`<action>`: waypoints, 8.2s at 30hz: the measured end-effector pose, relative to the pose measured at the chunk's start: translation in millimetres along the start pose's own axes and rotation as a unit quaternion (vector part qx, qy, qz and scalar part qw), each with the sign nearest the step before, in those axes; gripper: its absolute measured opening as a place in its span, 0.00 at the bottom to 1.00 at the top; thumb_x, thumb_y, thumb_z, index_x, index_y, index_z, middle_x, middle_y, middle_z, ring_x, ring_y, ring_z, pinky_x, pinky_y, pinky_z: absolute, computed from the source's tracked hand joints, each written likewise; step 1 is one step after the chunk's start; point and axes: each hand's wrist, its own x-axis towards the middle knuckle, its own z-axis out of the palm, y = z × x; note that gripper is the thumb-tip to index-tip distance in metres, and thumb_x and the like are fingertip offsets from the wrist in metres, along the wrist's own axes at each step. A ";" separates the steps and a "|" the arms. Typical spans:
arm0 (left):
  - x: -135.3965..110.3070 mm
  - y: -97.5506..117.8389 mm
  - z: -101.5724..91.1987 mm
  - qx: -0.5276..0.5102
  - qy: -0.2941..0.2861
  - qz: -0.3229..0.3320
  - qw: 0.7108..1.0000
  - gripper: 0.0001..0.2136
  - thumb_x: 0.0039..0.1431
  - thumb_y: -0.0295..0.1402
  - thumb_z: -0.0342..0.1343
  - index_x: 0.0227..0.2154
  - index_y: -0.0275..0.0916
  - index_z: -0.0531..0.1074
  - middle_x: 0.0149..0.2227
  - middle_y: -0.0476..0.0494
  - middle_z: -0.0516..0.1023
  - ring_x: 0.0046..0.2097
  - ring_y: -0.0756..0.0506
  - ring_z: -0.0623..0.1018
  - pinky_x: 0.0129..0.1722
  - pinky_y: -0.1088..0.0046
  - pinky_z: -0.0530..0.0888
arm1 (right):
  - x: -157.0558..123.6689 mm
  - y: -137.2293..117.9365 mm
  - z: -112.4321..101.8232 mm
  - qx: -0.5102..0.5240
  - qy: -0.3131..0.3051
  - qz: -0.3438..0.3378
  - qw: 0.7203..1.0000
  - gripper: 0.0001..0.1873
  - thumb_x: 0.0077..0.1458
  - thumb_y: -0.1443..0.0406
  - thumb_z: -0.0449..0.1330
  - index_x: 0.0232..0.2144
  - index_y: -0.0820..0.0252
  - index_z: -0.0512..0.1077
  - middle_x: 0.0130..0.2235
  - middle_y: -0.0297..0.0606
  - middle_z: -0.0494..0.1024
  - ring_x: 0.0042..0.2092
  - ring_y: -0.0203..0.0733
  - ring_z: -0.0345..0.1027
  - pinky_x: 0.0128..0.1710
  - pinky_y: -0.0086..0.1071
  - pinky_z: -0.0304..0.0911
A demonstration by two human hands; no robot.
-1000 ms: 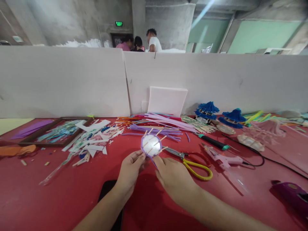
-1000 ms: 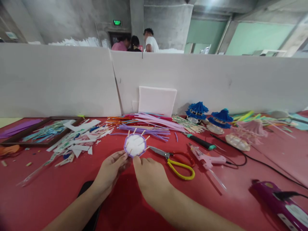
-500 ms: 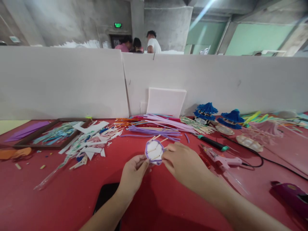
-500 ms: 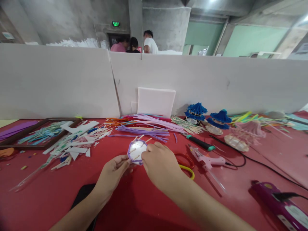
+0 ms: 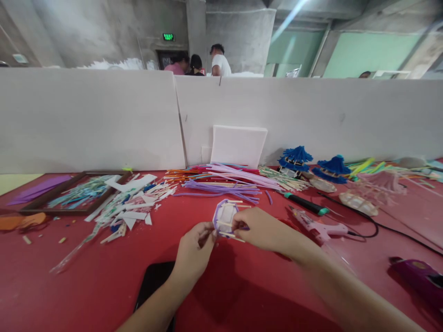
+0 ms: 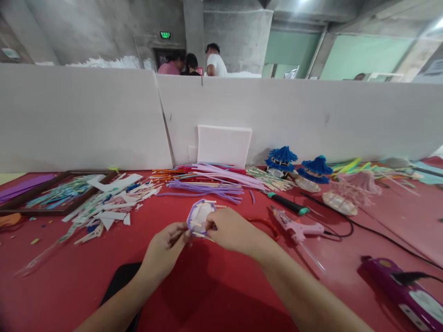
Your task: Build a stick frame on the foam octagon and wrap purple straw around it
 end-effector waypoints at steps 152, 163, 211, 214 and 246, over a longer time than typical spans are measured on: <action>-6.5 12.1 -1.3 0.007 -0.054 -0.031 0.998 0.15 0.52 0.39 0.58 0.40 0.36 0.73 0.34 0.42 0.83 0.34 0.44 0.81 0.34 0.71 0.75 | 1.9 -22.4 22.6 -0.111 0.103 -0.039 0.988 0.06 0.55 0.73 0.57 0.33 0.61 0.73 0.35 0.40 0.76 0.37 0.41 0.67 0.35 0.32 0.58; -7.8 13.1 0.6 -0.025 -0.063 -0.037 0.997 0.16 0.54 0.37 0.55 0.45 0.36 0.72 0.41 0.40 0.81 0.41 0.42 0.80 0.37 0.69 0.76 | 1.8 -20.7 20.8 -0.087 0.113 -0.036 0.989 0.07 0.54 0.74 0.56 0.30 0.63 0.74 0.36 0.41 0.75 0.37 0.40 0.67 0.37 0.31 0.60; -5.0 10.1 3.4 -0.117 -0.022 -0.129 0.984 0.11 0.54 0.36 0.53 0.39 0.39 0.70 0.37 0.42 0.79 0.34 0.44 0.80 0.28 0.71 0.76 | 5.1 -13.3 24.2 -0.038 0.137 0.015 0.990 0.09 0.53 0.76 0.55 0.31 0.61 0.73 0.38 0.40 0.73 0.39 0.41 0.64 0.38 0.32 0.57; -4.1 9.2 3.9 -0.105 -0.007 -0.163 0.981 0.09 0.53 0.32 0.53 0.37 0.38 0.70 0.36 0.42 0.78 0.28 0.46 0.79 0.23 0.71 0.75 | 7.9 -6.4 27.6 0.009 0.099 0.019 0.995 0.09 0.50 0.77 0.56 0.29 0.62 0.72 0.35 0.39 0.74 0.38 0.40 0.65 0.37 0.31 0.57; 0.9 13.3 3.8 -0.200 -0.016 -0.137 0.970 0.11 0.43 0.27 0.58 0.34 0.34 0.74 0.38 0.37 0.80 0.40 0.41 0.79 0.43 0.62 0.73 | 13.4 3.4 35.3 0.077 0.131 0.037 0.988 0.07 0.48 0.75 0.56 0.28 0.62 0.72 0.30 0.36 0.75 0.32 0.37 0.67 0.32 0.27 0.57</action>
